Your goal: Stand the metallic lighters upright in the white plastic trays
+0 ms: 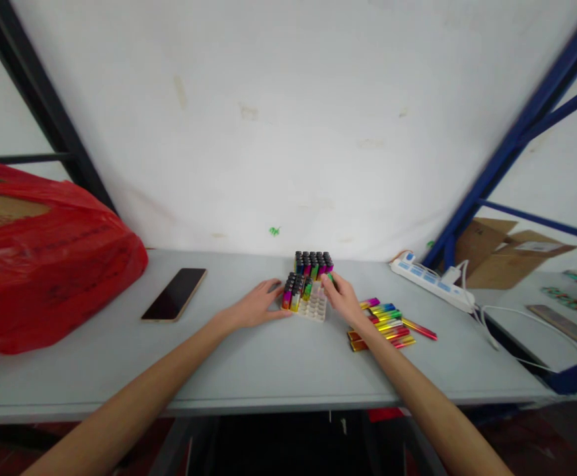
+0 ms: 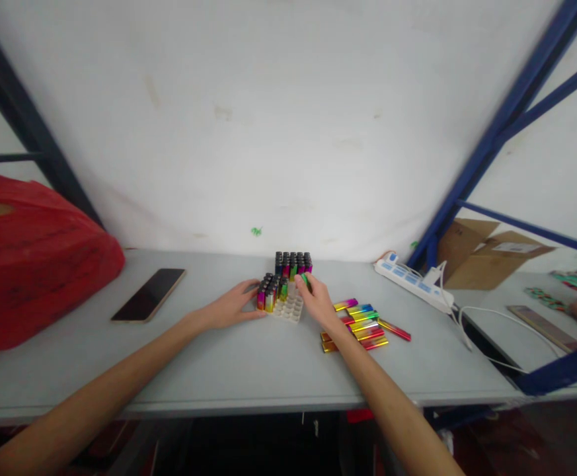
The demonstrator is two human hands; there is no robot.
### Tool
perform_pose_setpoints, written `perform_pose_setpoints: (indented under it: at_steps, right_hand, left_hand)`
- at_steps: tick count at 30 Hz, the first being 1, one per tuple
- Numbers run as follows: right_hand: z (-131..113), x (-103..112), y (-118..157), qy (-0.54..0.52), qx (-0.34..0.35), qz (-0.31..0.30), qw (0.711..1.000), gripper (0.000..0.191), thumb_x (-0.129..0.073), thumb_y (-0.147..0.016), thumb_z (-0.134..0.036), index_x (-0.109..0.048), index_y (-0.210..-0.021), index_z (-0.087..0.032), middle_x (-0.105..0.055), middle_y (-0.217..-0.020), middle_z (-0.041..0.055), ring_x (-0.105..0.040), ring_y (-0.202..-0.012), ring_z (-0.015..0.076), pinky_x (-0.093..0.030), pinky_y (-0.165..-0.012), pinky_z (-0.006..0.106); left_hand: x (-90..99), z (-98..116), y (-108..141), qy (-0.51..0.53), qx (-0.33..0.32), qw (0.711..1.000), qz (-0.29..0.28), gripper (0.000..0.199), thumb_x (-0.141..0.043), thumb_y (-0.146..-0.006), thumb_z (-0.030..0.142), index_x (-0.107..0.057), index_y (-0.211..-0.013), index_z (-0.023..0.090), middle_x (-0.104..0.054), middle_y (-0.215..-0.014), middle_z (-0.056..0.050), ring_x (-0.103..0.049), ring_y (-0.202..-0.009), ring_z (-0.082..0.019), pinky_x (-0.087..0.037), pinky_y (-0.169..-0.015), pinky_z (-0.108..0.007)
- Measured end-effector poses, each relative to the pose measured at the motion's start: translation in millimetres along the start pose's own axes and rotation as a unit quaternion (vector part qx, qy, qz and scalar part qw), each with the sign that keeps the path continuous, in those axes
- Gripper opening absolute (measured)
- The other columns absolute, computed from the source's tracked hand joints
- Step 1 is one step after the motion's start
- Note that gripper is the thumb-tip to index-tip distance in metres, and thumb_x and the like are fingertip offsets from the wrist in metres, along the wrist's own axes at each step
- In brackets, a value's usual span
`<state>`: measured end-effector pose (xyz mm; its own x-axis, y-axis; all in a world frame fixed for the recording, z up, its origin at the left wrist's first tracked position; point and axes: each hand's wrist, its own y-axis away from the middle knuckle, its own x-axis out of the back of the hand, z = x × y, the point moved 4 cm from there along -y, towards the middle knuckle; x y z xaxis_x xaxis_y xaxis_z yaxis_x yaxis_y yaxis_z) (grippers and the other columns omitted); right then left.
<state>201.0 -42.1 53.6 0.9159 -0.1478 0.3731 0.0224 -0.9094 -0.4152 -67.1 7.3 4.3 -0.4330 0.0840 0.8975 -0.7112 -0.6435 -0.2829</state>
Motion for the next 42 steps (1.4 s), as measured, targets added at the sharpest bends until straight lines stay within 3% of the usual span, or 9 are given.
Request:
perform_pose_setpoints:
  at_steps: [5,12,21,26,29,33,37,42]
  right_hand:
    - [-5,1,2,0.068,0.004,0.033,0.997,0.06,-0.052,-0.098,-0.077,-0.043,-0.065,-0.027,-0.042,-0.062,-0.0036,-0.04,-0.064,0.0156,-0.029,-0.064,0.032]
    - [2,1,1,0.089,-0.009,0.048,0.995,0.046,-0.047,-0.093,-0.065,-0.04,-0.066,-0.029,-0.046,-0.058,-0.0027,-0.041,-0.062,0.017,-0.028,-0.062,0.033]
    - [-5,-6,3,0.093,0.033,-0.065,0.993,0.046,-0.039,-0.113,-0.068,-0.05,-0.089,-0.029,-0.064,-0.078,0.0012,-0.061,-0.076,0.0237,-0.047,-0.074,0.035]
    - [-18,-2,5,0.202,0.114,-0.073,0.97,0.053,-0.04,-0.116,-0.069,-0.053,-0.085,-0.028,-0.07,-0.094,0.01,-0.066,-0.091,0.0277,-0.051,-0.086,0.038]
    - [-14,-2,4,0.234,0.088,-0.081,0.965,0.057,-0.042,-0.116,-0.071,-0.05,-0.079,-0.029,-0.067,-0.08,0.0067,-0.063,-0.075,0.025,-0.047,-0.076,0.036]
    - [-8,-6,4,0.186,0.059,-0.07,0.978,0.062,-0.044,-0.114,-0.077,-0.049,-0.077,-0.029,-0.067,-0.069,0.0035,-0.063,-0.064,0.0224,-0.044,-0.069,0.033]
    - [-6,-15,4,0.165,0.048,-0.115,0.978,0.059,-0.051,-0.114,-0.076,-0.058,-0.081,-0.028,-0.073,-0.07,0.0037,-0.068,-0.064,0.0227,-0.048,-0.068,0.032]
    - [-6,-14,0,0.263,0.06,-0.118,0.956,0.055,-0.058,-0.114,-0.072,-0.063,-0.084,-0.026,-0.08,-0.084,0.0103,-0.073,-0.075,0.0253,-0.048,-0.072,0.033]
  left_hand:
    - [0.8,0,0,0.01,-0.004,1.0,0.013,0.077,-0.065,-0.107,0.082,-0.067,-0.155,0.023,-0.061,-0.168,-0.021,-0.059,-0.156,-0.044,-0.047,-0.133,-0.059]
    - [1.6,1,0,0.003,-0.004,1.0,0.006,0.078,-0.063,-0.108,0.082,-0.066,-0.156,0.021,-0.059,-0.169,-0.022,-0.057,-0.158,-0.043,-0.045,-0.135,-0.056]
    - [2.5,1,1,0.014,0.001,1.0,0.005,0.075,-0.067,-0.107,0.079,-0.066,-0.156,0.022,-0.058,-0.171,-0.022,-0.056,-0.158,-0.044,-0.046,-0.135,-0.06]
    - [3.1,4,0,0.017,-0.002,1.0,0.011,0.075,-0.068,-0.107,0.078,-0.067,-0.156,0.021,-0.059,-0.169,-0.023,-0.057,-0.157,-0.045,-0.046,-0.134,-0.061]
    - [3.5,4,1,0.016,-0.001,1.0,0.009,0.075,-0.068,-0.107,0.078,-0.067,-0.156,0.021,-0.06,-0.169,-0.022,-0.058,-0.157,-0.044,-0.046,-0.134,-0.059]
    - [2.8,3,1,0.015,0.005,1.0,0.007,0.076,-0.068,-0.107,0.079,-0.067,-0.156,0.022,-0.059,-0.17,-0.022,-0.056,-0.159,-0.045,-0.046,-0.135,-0.06]
    - [1.6,2,1,0.014,0.009,1.0,0.005,0.077,-0.067,-0.106,0.08,-0.066,-0.156,0.022,-0.059,-0.17,-0.021,-0.056,-0.158,-0.044,-0.045,-0.135,-0.059]
    - [1.4,1,0,0.015,0.006,1.0,0.003,0.076,-0.068,-0.106,0.079,-0.067,-0.154,0.02,-0.059,-0.17,-0.024,-0.056,-0.158,-0.046,-0.046,-0.134,-0.062]
